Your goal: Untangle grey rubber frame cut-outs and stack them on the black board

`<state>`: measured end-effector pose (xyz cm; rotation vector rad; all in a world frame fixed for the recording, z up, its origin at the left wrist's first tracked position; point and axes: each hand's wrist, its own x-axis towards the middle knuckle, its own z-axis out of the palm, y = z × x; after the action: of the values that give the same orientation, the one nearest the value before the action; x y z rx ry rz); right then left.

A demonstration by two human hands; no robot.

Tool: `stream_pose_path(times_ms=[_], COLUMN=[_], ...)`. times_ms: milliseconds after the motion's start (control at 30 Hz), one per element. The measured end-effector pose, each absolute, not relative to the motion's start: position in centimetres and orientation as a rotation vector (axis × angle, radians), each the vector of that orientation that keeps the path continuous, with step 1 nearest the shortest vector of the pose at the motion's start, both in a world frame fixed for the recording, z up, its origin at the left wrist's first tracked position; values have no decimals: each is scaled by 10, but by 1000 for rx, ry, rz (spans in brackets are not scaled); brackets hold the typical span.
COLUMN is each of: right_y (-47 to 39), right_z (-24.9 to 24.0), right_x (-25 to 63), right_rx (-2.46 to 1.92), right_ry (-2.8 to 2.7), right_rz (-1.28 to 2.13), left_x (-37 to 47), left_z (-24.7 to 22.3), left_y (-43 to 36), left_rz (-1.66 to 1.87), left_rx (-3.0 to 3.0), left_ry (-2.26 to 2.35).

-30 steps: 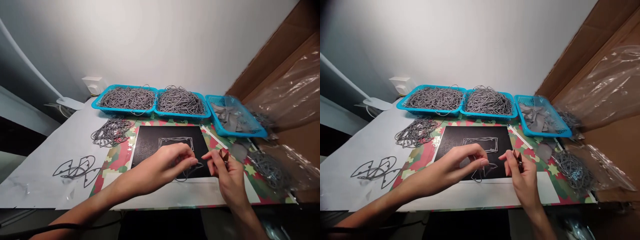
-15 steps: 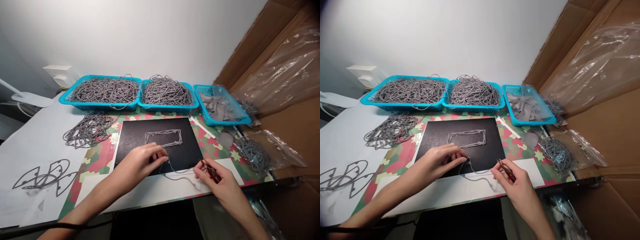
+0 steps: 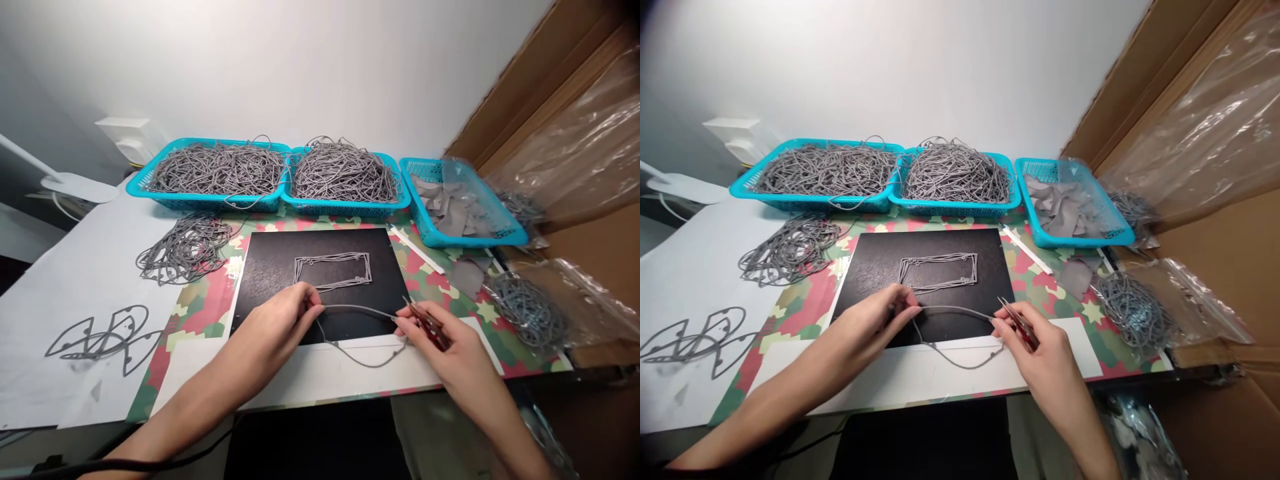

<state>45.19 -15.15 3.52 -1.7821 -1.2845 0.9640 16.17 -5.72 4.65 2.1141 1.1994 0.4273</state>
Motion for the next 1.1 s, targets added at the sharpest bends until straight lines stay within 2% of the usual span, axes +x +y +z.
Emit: stream_pose_path(times_ms=[167, 367, 600, 900, 1100], right_y=[-114, -105, -126, -109, -112], right_z=[40, 30, 11, 22, 21], right_x=[430, 428, 443, 415, 413], right_rx=[-1709, -1678, -1761, -1938, -1862], right_ry=[-1478, -1551, -1285, -1690, -1773], right_rz=[937, 607, 751, 372, 366], left_x=[141, 129, 124, 130, 129], left_z=[50, 50, 38, 36, 32], left_y=[-50, -51, -46, -54, -62], left_rz=[459, 471, 500, 445, 476], left_rx=[2006, 2053, 2031, 2136, 2187], left_ry=[1227, 1266, 1289, 1285, 1356])
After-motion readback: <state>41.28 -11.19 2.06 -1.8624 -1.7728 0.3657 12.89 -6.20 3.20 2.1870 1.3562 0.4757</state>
